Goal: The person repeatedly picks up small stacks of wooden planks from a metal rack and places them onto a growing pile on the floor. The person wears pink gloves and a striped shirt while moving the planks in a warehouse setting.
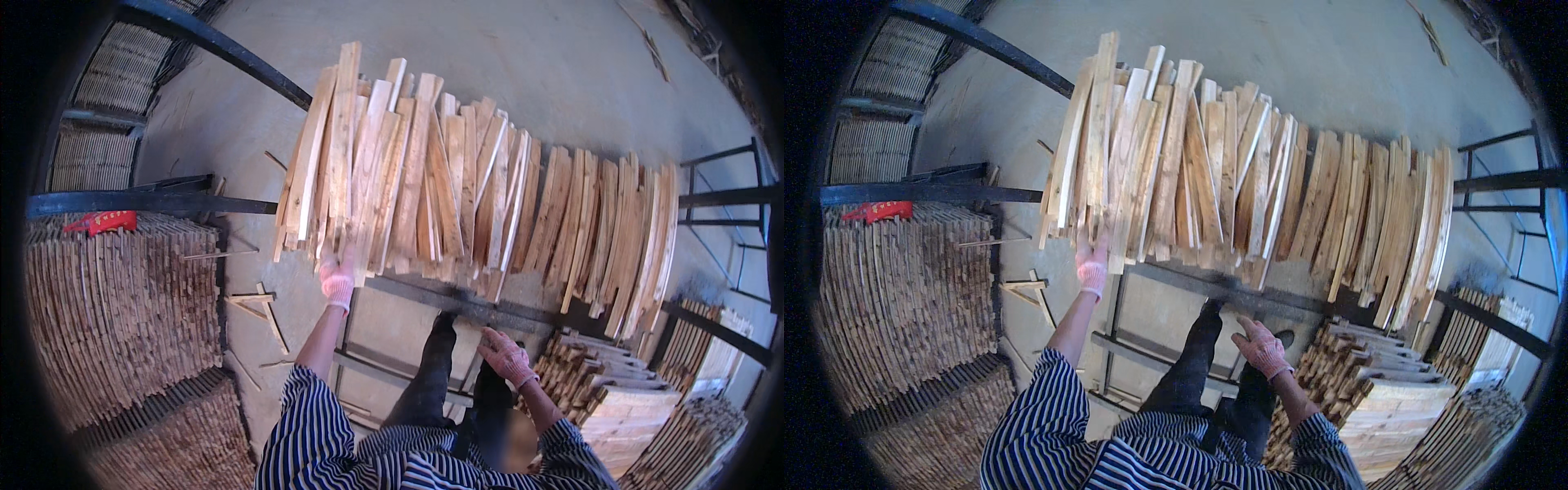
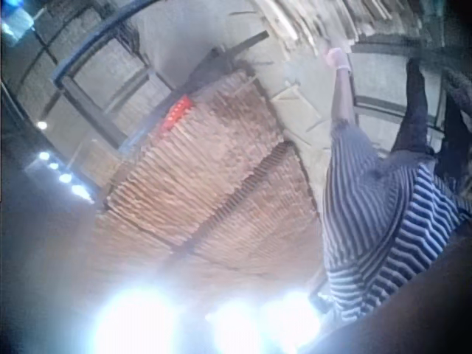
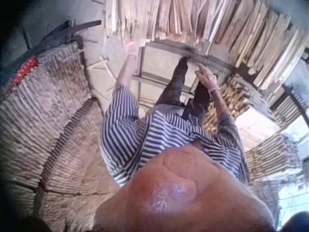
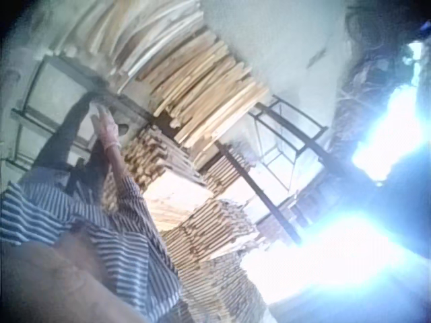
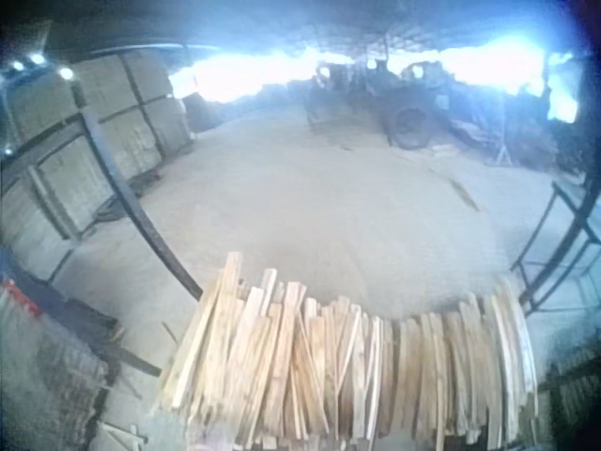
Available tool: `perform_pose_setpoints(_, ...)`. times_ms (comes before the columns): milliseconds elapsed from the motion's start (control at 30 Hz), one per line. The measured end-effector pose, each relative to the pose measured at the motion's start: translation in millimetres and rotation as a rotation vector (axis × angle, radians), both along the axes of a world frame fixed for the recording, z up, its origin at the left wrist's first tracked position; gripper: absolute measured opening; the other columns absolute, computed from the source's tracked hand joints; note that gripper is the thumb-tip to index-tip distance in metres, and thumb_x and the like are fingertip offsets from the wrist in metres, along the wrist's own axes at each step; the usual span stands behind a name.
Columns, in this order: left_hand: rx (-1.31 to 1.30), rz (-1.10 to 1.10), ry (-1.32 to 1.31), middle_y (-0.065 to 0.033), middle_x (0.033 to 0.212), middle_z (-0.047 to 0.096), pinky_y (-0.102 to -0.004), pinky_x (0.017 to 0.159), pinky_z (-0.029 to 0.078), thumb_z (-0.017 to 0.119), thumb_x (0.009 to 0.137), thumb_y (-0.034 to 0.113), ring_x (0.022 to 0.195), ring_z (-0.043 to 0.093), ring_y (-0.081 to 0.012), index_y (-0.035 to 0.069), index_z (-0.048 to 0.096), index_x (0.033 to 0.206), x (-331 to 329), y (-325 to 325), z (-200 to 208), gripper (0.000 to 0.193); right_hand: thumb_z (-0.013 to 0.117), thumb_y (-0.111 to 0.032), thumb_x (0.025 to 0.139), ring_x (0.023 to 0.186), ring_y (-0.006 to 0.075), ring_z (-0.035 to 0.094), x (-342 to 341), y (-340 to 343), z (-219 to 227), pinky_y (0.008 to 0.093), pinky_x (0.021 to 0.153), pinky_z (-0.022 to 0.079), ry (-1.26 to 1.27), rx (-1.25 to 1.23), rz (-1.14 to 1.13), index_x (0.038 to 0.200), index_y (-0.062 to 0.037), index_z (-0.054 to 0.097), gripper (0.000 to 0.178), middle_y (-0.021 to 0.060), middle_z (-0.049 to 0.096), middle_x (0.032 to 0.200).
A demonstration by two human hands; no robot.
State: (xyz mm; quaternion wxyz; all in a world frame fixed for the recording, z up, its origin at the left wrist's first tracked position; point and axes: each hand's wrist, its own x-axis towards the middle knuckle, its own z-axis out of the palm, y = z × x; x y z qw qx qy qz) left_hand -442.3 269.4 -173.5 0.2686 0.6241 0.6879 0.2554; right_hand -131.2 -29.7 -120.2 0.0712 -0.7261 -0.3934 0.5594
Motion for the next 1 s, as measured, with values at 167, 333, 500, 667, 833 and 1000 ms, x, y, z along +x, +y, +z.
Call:
perform_pose_setpoints(167,-0.132,0.191,0.363,-0.0297,0.136,0.054,-0.0540,0.100,0.047,0.073,0.081,0.061,0.120,0.057,-0.0479,0.001,0.047,0.141,61.2,88.8,31.1,0.089,0.059,-0.042,0.095,0.124,0.0408,0.056,-8.0,87.3,-6.8,0.0518,0.102,0.045,-0.028,0.114,0.238,0.142,-0.0145,0.051,0.055,0.0196,0.061,0.129)
perform_pose_setpoints(333,-0.260,0.052,0.405,-0.0278,0.128,0.057,-0.0541,0.094,0.050,0.074,0.077,0.065,0.114,0.060,-0.0461,0.004,0.052,0.134,26.0,88.1,27.9,0.086,0.059,-0.045,0.095,0.122,0.0409,0.059,-30.5,157.2,-46.7,0.0497,0.102,0.046,0.000,0.249,0.267,0.144,-0.0139,0.051,0.059,0.0227,0.061,0.131)
perform_pose_setpoints(500,-0.219,0.104,0.243,-0.0211,0.126,0.063,-0.0472,0.099,0.049,0.075,0.082,0.060,0.118,0.060,-0.0372,0.006,0.049,0.142,-30.8,-8.3,7.8,0.085,0.060,-0.054,0.095,0.132,0.0370,0.055,-90.9,213.7,-105.3,0.0450,0.107,0.045,0.240,0.216,0.103,0.152,-0.0071,0.042,0.076,0.0214,0.055,0.146)
perform_pose_setpoints(667,-0.185,0.519,-0.700,-0.0137,0.141,0.057,-0.0410,0.104,0.044,0.071,0.091,0.054,0.126,0.056,-0.0273,0.007,0.048,0.146,-58.8,-24.3,-68.5,0.076,0.071,-0.053,0.088,0.139,0.0388,0.047,-145.5,271.6,-177.0,0.0428,0.113,0.040,0.219,0.339,-0.271,0.158,-0.0042,0.027,0.096,0.0267,0.046,0.150)
perform_pose_setpoints(833,-0.251,0.880,-0.833,-0.0138,0.144,0.054,-0.0385,0.109,0.039,0.067,0.095,0.053,0.128,0.053,-0.0262,0.003,0.039,0.152,-54.3,-30.3,-62.2,0.081,0.082,-0.053,0.080,0.145,0.0418,0.036,-208.8,298.3,-104.9,0.0423,0.116,0.037,0.062,0.262,-0.402,0.160,-0.0021,0.014,0.117,0.0302,0.035,0.155)
perform_pose_setpoints(1000,-0.468,0.753,-0.829,-0.0155,0.148,0.050,-0.0356,0.113,0.036,0.061,0.099,0.051,0.134,0.048,-0.0245,0.005,0.034,0.156,24.7,-27.7,-41.3,0.078,0.080,-0.055,0.081,0.142,0.0364,0.041,-157.9,321.4,-130.2,0.0394,0.116,0.036,0.258,0.179,-0.536,0.159,0.0017,0.013,0.117,0.0267,0.042,0.152)
